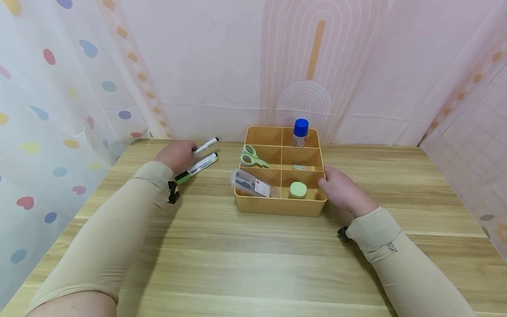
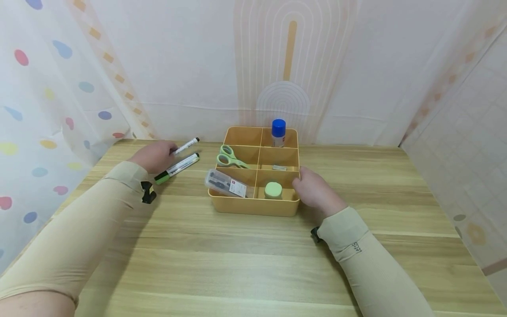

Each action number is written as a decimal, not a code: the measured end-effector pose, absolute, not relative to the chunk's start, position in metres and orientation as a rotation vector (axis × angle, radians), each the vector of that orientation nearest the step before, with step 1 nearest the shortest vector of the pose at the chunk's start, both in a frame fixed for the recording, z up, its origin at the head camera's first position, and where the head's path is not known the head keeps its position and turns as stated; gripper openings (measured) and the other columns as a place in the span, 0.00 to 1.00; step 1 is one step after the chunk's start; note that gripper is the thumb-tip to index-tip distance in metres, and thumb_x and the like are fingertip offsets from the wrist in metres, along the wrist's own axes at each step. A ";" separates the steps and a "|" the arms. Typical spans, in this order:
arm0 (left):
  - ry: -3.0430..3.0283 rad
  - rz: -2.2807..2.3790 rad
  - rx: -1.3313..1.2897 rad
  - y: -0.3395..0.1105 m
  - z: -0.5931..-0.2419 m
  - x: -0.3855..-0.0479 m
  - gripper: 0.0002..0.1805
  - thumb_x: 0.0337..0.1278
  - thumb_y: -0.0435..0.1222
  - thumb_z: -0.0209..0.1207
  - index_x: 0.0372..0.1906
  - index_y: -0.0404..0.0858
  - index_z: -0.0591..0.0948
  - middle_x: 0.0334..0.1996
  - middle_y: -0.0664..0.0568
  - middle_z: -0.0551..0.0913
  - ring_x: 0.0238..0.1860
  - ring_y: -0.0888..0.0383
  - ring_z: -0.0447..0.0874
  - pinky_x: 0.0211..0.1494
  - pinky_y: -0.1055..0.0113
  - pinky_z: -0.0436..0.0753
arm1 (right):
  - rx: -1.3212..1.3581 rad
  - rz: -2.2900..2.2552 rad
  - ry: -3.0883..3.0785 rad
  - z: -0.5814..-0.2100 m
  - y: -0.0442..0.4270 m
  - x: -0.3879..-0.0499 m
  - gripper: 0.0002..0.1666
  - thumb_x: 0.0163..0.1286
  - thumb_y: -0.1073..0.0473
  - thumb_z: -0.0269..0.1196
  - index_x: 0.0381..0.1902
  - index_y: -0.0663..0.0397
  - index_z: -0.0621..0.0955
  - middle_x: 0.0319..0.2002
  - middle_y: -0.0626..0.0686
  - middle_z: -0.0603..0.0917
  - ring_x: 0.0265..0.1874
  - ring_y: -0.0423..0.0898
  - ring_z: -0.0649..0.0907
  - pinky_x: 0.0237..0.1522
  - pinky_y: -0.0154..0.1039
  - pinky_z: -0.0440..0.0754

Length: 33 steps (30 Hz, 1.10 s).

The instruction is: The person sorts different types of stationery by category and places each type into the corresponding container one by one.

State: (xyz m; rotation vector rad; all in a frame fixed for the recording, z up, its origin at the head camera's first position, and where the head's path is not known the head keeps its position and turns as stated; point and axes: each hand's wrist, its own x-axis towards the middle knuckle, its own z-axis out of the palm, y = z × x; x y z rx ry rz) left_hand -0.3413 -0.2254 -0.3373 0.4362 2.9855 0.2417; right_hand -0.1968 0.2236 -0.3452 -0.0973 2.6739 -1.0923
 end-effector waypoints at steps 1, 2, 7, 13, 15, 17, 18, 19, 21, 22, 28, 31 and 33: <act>2.991 0.248 0.445 -0.224 -0.335 -0.340 0.19 0.73 0.35 0.53 0.59 0.31 0.84 0.49 0.39 0.88 0.42 0.45 0.85 0.52 0.45 0.83 | -0.097 -1.091 2.671 -0.345 0.224 -0.197 0.34 0.79 0.56 0.42 0.79 0.61 0.66 0.76 0.65 0.71 0.72 0.60 0.73 0.76 0.64 0.67; 2.995 0.251 0.452 -0.222 -0.333 -0.338 0.19 0.73 0.35 0.53 0.59 0.31 0.83 0.49 0.38 0.88 0.43 0.45 0.85 0.53 0.45 0.83 | -0.097 -1.092 2.668 -0.346 0.224 -0.197 0.34 0.79 0.56 0.42 0.79 0.60 0.65 0.76 0.65 0.71 0.72 0.60 0.73 0.76 0.64 0.67; 3.004 0.264 0.482 -0.217 -0.326 -0.333 0.19 0.73 0.32 0.51 0.61 0.28 0.81 0.50 0.36 0.87 0.43 0.45 0.86 0.53 0.45 0.84 | -0.099 -1.087 2.668 -0.346 0.224 -0.197 0.34 0.79 0.56 0.42 0.79 0.60 0.65 0.75 0.64 0.72 0.70 0.60 0.73 0.75 0.63 0.68; 3.025 0.288 0.518 -0.212 -0.322 -0.333 0.18 0.74 0.32 0.51 0.60 0.28 0.82 0.48 0.36 0.87 0.42 0.46 0.84 0.51 0.46 0.84 | -0.101 -1.085 2.678 -0.347 0.224 -0.199 0.34 0.79 0.57 0.42 0.79 0.62 0.66 0.75 0.65 0.73 0.71 0.60 0.74 0.76 0.63 0.68; 3.031 0.302 0.530 -0.210 -0.322 -0.333 0.18 0.74 0.32 0.51 0.59 0.29 0.82 0.48 0.37 0.87 0.43 0.46 0.84 0.52 0.46 0.84 | -0.101 -1.090 2.677 -0.347 0.224 -0.199 0.34 0.79 0.57 0.41 0.79 0.62 0.66 0.74 0.66 0.73 0.71 0.60 0.74 0.76 0.63 0.68; 3.035 0.321 0.543 -0.208 -0.320 -0.333 0.18 0.74 0.31 0.51 0.59 0.28 0.82 0.48 0.37 0.87 0.43 0.45 0.85 0.52 0.45 0.84 | -0.104 -1.090 2.680 -0.347 0.224 -0.200 0.34 0.79 0.57 0.41 0.78 0.62 0.66 0.74 0.66 0.73 0.71 0.60 0.74 0.76 0.63 0.68; 3.036 0.328 0.550 -0.207 -0.320 -0.333 0.18 0.73 0.31 0.51 0.59 0.28 0.82 0.48 0.36 0.87 0.44 0.45 0.85 0.53 0.45 0.84 | -0.105 -1.090 2.681 -0.347 0.224 -0.200 0.34 0.79 0.57 0.42 0.78 0.62 0.66 0.74 0.65 0.73 0.71 0.60 0.74 0.76 0.63 0.68; 3.035 0.336 0.557 -0.206 -0.319 -0.334 0.18 0.73 0.31 0.51 0.59 0.28 0.82 0.48 0.36 0.87 0.44 0.45 0.85 0.53 0.45 0.84 | -0.106 -1.090 2.682 -0.347 0.224 -0.199 0.34 0.79 0.57 0.42 0.78 0.62 0.66 0.74 0.65 0.73 0.71 0.60 0.74 0.76 0.63 0.67; 3.036 0.341 0.571 -0.203 -0.318 -0.334 0.18 0.73 0.31 0.51 0.59 0.28 0.82 0.48 0.37 0.87 0.45 0.44 0.85 0.53 0.45 0.84 | -0.109 -1.088 2.685 -0.347 0.224 -0.199 0.34 0.79 0.57 0.42 0.78 0.62 0.67 0.74 0.65 0.73 0.71 0.60 0.74 0.76 0.63 0.67; 3.037 0.340 0.579 -0.202 -0.317 -0.334 0.18 0.73 0.31 0.51 0.59 0.28 0.82 0.48 0.37 0.87 0.45 0.44 0.85 0.54 0.45 0.84 | -0.109 -1.085 2.687 -0.347 0.224 -0.199 0.34 0.79 0.57 0.42 0.78 0.62 0.66 0.74 0.65 0.73 0.71 0.60 0.73 0.76 0.63 0.67; 3.041 0.336 0.618 -0.192 -0.310 -0.331 0.18 0.73 0.31 0.51 0.59 0.28 0.82 0.46 0.37 0.87 0.45 0.44 0.86 0.55 0.45 0.84 | -0.101 -1.083 2.677 -0.345 0.223 -0.197 0.34 0.80 0.56 0.41 0.79 0.60 0.66 0.75 0.65 0.73 0.70 0.59 0.74 0.75 0.62 0.68; 3.038 0.345 0.627 -0.187 -0.306 -0.329 0.17 0.74 0.31 0.51 0.59 0.28 0.82 0.46 0.38 0.87 0.45 0.44 0.86 0.55 0.46 0.85 | -0.098 -1.080 2.680 -0.344 0.223 -0.197 0.34 0.80 0.56 0.42 0.79 0.60 0.66 0.74 0.64 0.73 0.66 0.58 0.75 0.73 0.61 0.70; 3.038 0.345 0.635 -0.183 -0.303 -0.328 0.17 0.74 0.31 0.52 0.59 0.29 0.82 0.46 0.38 0.87 0.45 0.44 0.85 0.56 0.46 0.84 | -0.096 -1.074 2.682 -0.344 0.223 -0.197 0.34 0.80 0.56 0.42 0.79 0.60 0.66 0.74 0.64 0.74 0.65 0.58 0.75 0.72 0.61 0.71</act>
